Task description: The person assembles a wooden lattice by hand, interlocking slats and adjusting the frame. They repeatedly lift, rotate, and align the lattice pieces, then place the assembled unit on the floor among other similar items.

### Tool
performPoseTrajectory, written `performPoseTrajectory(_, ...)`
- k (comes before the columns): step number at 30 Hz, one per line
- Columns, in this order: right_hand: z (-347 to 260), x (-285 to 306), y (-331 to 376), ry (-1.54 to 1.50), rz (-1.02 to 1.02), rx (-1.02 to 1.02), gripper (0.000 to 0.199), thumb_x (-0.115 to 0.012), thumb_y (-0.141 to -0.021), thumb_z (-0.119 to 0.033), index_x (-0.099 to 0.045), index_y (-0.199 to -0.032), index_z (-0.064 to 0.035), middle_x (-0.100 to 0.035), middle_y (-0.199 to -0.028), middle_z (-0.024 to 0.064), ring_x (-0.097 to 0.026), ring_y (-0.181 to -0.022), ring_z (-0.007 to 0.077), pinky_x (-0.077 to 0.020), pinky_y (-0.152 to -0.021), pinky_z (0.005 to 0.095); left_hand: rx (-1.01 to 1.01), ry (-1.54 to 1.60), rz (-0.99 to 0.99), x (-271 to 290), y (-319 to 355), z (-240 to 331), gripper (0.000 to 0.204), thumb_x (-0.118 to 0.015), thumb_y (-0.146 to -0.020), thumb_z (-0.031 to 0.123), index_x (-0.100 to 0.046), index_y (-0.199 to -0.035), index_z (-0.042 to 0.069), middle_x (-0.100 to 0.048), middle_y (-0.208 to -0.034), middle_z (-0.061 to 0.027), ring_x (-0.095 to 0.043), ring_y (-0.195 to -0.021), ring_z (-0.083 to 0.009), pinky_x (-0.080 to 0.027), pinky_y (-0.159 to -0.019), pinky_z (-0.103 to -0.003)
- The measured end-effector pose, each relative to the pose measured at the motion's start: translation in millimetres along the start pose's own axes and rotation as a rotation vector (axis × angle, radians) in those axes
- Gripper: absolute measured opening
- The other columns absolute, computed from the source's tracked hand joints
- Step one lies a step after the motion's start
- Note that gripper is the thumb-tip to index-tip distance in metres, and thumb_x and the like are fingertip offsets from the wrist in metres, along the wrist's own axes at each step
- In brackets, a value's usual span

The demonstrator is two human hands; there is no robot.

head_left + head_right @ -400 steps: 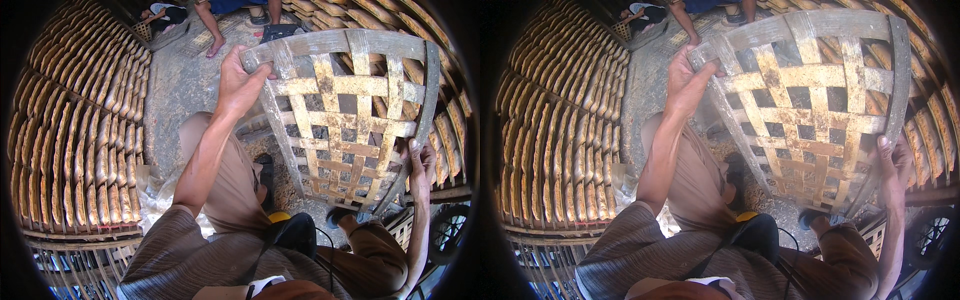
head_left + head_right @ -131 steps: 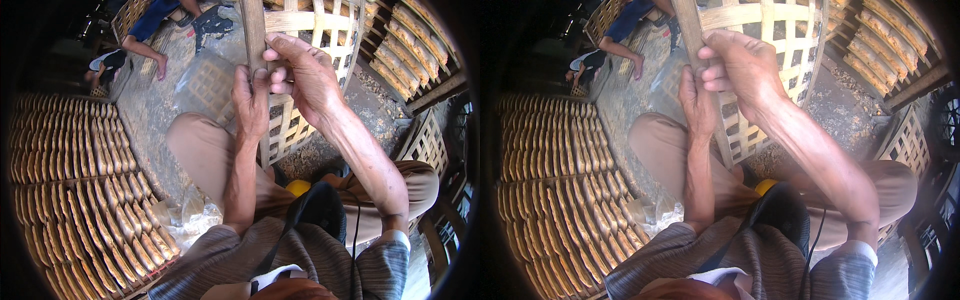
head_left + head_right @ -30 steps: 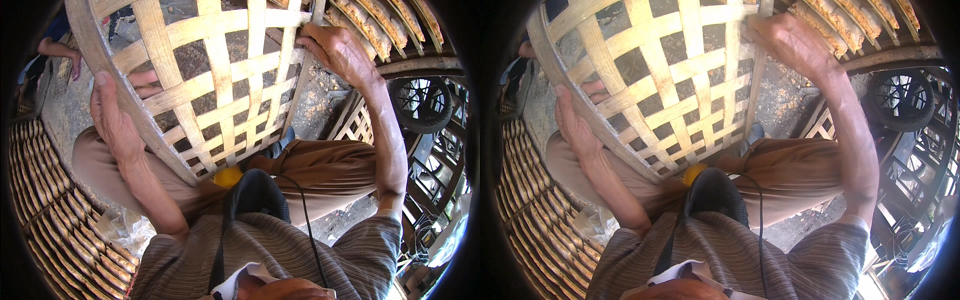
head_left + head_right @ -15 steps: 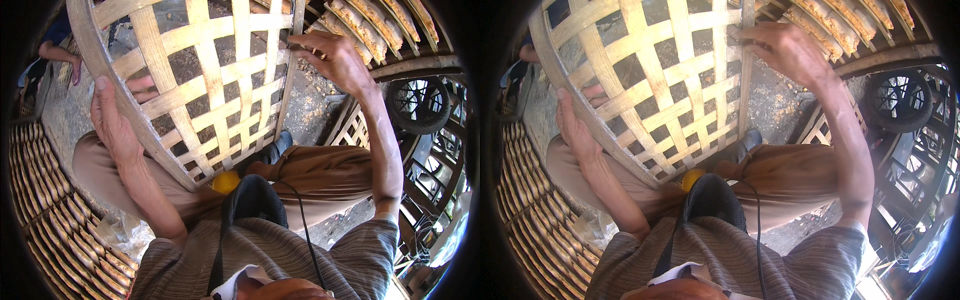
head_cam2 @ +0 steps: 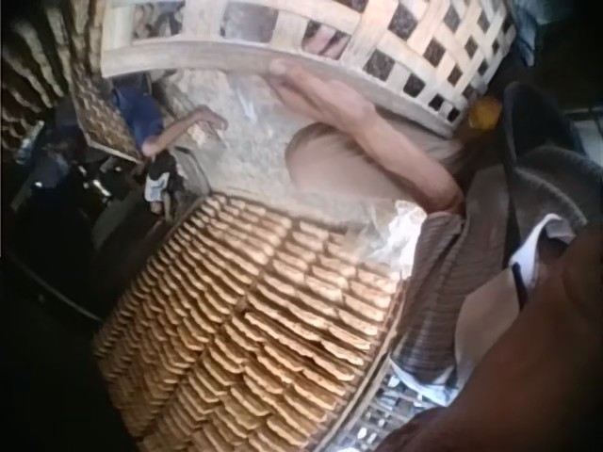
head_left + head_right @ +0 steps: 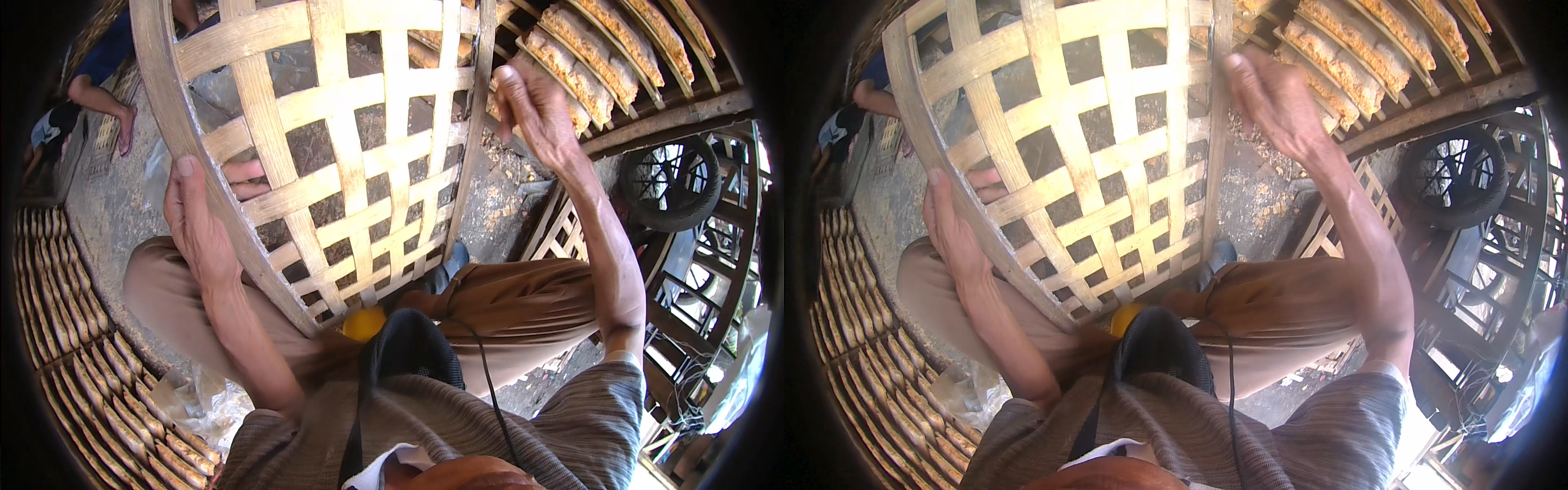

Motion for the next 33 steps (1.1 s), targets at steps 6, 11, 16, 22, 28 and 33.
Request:
performPoseTrajectory(6,-58,20,9,0.685,0.209,0.653,0.022,-0.066,-0.102,-0.021,-0.072,-0.121,-0.0124,-0.069,-0.092,0.0041,-0.071,-0.07,0.0195,-0.0606,-0.06,0.0348,0.006,-0.014,-0.03,-5,1,4,0.05,-0.042,-0.112,0.045,-0.059,-0.116,-0.002,-0.073,-0.089,-0.0194,-0.072,-0.07,-0.0229,-0.06,-0.065,-0.033)
performPoseTrajectory(11,-56,7,0,0.944,0.161,0.612,0.026,-0.063,-0.103,-0.022,-0.071,-0.126,-0.0136,-0.068,-0.095,0.0057,-0.072,-0.071,0.0251,-0.06,-0.063,0.0398,0.004,-0.053,-0.071,-15,4,9,0.051,-0.04,-0.112,0.044,-0.059,-0.115,-0.002,-0.073,-0.091,-0.0187,-0.071,-0.072,-0.0222,-0.059,-0.064,-0.031)
performPoseTrajectory(16,-65,9,-2,0.846,0.103,0.675,0.014,-0.066,-0.1,-0.018,-0.071,-0.109,-0.0074,-0.069,-0.092,0.0069,-0.071,-0.069,0.0268,-0.0581,-0.06,0.0397,-0.024,-0.069,-0.106,-24,6,12,0.05,-0.039,-0.113,0.044,-0.058,-0.117,-0.002,-0.074,-0.089,-0.0187,-0.073,-0.069,-0.0241,-0.06,-0.063,-0.033)
performPoseTrajectory(22,-46,25,-16,0.532,0.043,0.472,0.008,-0.073,-0.094,-0.013,-0.069,-0.097,-0.0061,-0.069,-0.076,0.0039,-0.069,-0.062,0.0156,-0.0574,-0.053,0.0356,0.015,-0.013,-0.12,-24,2,8,0.05,-0.038,-0.113,0.043,-0.057,-0.12,-0.003,-0.074,-0.088,-0.0188,-0.073,-0.068,-0.0252,-0.061,-0.064,-0.034)
performPoseTrajectory(28,-74,30,-1,0.749,0.202,0.727,0.005,-0.073,-0.095,-0.013,-0.072,-0.097,-0.0093,-0.073,-0.087,0.0021,-0.072,-0.067,0.0148,-0.0607,-0.056,0.0317,0.006,0.013,-0.136,-24,1,10,0.05,-0.037,-0.113,0.043,-0.058,-0.12,-0.003,-0.074,-0.089,-0.02,-0.073,-0.069,-0.0257,-0.06,-0.064,-0.035)
performPoseTrajectory(33,-66,18,-3,1.034,0.131,0.772,0.011,-0.07,-0.096,-0.02,-0.072,-0.103,-0.011,-0.074,-0.1,0.0026,-0.074,-0.071,0.0198,-0.0634,-0.06,0.0338,-0.001,-0.075,-0.11,-28,6,15,0.05,-0.038,-0.113,0.041,-0.058,-0.119,-0.004,-0.074,-0.09,-0.0216,-0.072,-0.068,-0.0259,-0.059,-0.066,-0.034)
Point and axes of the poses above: each hand's wrist, its own y-axis away from the middle knuckle, its own x-axis out of the back of the hand, z = x × y, the point moved 8 cm from there along -y, towards the middle knuckle
